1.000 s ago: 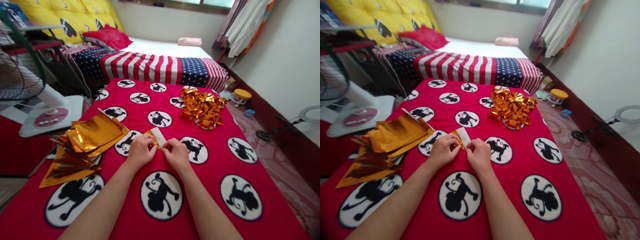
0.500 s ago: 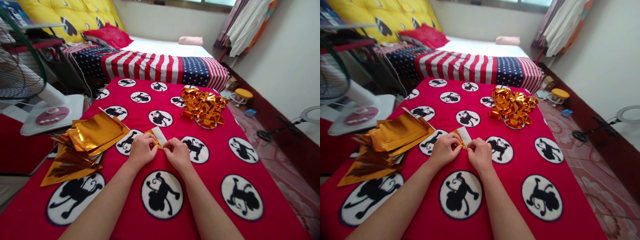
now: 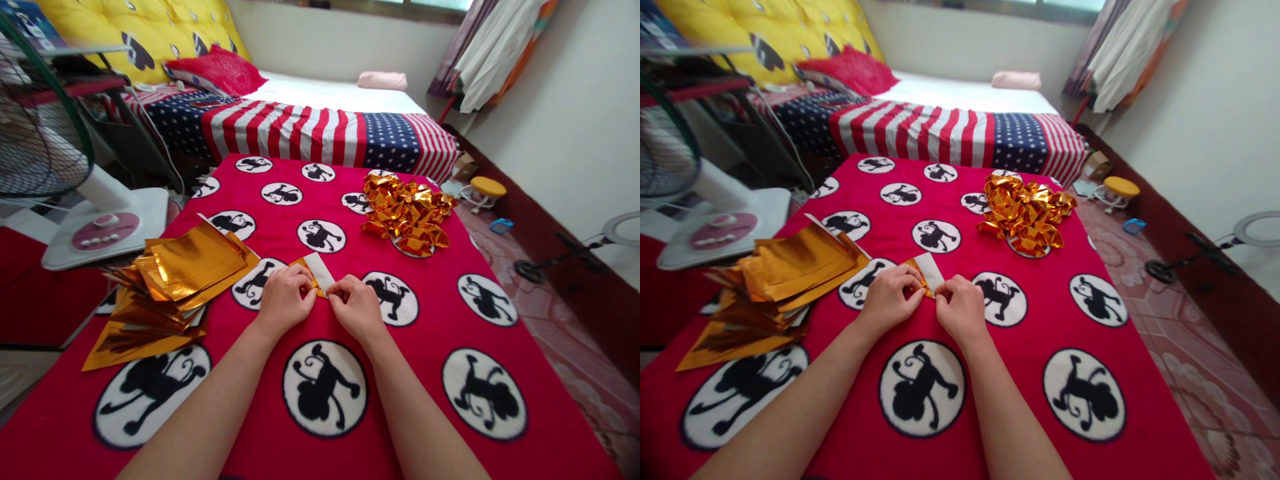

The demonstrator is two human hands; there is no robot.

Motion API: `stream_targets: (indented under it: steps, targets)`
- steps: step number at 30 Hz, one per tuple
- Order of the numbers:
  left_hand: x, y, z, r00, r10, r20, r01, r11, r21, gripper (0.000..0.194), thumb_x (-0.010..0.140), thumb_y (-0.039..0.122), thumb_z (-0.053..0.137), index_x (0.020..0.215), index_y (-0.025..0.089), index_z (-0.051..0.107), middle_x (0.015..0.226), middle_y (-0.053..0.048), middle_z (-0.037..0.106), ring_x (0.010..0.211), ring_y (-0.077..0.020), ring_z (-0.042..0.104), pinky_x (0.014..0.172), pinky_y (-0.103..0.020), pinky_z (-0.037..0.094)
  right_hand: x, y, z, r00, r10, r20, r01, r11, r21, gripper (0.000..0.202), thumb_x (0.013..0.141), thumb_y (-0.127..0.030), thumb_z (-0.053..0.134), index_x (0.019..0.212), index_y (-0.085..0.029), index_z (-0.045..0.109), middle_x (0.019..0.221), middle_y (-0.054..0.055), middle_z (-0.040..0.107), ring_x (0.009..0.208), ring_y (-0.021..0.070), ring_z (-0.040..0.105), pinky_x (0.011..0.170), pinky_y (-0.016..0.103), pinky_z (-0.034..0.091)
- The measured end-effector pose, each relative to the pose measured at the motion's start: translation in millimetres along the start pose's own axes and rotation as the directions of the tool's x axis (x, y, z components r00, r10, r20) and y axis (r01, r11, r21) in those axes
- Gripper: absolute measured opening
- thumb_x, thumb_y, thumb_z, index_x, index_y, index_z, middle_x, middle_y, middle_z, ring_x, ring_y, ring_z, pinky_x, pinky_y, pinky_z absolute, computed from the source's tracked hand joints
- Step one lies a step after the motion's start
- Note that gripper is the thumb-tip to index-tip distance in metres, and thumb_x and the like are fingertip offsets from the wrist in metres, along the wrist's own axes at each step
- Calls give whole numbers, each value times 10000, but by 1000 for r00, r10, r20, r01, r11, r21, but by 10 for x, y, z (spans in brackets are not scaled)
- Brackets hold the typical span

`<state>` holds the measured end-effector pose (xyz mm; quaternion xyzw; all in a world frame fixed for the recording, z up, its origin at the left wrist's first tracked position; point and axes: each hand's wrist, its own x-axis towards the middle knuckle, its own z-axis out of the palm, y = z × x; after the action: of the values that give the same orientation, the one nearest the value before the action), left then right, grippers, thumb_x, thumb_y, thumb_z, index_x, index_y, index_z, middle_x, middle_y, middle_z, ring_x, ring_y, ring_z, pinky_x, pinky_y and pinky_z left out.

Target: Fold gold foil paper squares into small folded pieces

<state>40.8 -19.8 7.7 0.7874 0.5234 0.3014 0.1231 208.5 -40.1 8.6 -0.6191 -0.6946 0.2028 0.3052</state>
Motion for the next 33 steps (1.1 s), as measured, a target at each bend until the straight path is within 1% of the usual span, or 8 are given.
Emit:
stream_targets:
  steps: [5, 13, 18, 23, 28, 33]
  targets:
    - [-5, -3, -5, 1000, 6, 6, -6, 1000, -4, 117, 766, 187, 642, 650, 192, 629, 877, -19, 672, 829, -182, 604, 793, -348, 454, -5, -38, 4, 1000, 2, -21, -3, 999, -50, 86, 764, -213, 636, 694, -224, 684, 740, -17, 644, 668, 121, 573, 636, 242, 382]
    - [0, -11, -12, 1000, 10, 3, -10, 1000, -6, 110, 764, 192, 650, 654, 194, 638, 879, -22, 671, 827, -185, 606, 799, -355, 461, -18, -67, 44, 998, 4, -60, -12, 990, -139, 140, 790, -282, 662, 665, -220, 659, 753, -11, 646, 678, 124, 568, 646, 252, 357]
    - [7, -17, -14, 1000, 8, -2, -8, 999, -31, 114, 761, 179, 653, 649, 197, 643, 872, -24, 674, 820, -185, 613, 793, -354, 472, -21, -73, 62, 998, 7, -56, -16, 985, -170, 153, 794, -272, 662, 652, -215, 652, 758, -1, 643, 702, 133, 571, 655, 257, 352]
    - [8, -39, 1, 1000, -25, 3, 25, 996, -86, 93, 765, 186, 663, 673, 198, 654, 893, -24, 679, 836, -183, 621, 805, -349, 485, -14, -72, 70, 998, 4, -55, -14, 982, -187, 157, 793, -253, 653, 642, -213, 656, 751, 0, 636, 695, 132, 565, 664, 265, 346]
    - [11, -37, 21, 999, -42, -14, 40, 993, -109, 107, 760, 175, 664, 666, 194, 617, 879, -26, 672, 844, -186, 614, 814, -346, 480, -16, -83, 71, 998, 1, -58, -13, 981, -193, 158, 789, -239, 645, 633, -210, 645, 745, -2, 627, 690, 129, 557, 658, 266, 337]
    - [19, -6, 11, 997, -74, -22, 72, 994, -83, 98, 742, 159, 675, 734, 199, 586, 797, -13, 641, 776, -181, 590, 748, -334, 474, -20, -104, 68, 998, 10, -56, -21, 980, -199, 161, 787, -233, 640, 629, -207, 631, 741, 0, 622, 686, 132, 547, 658, 269, 329]
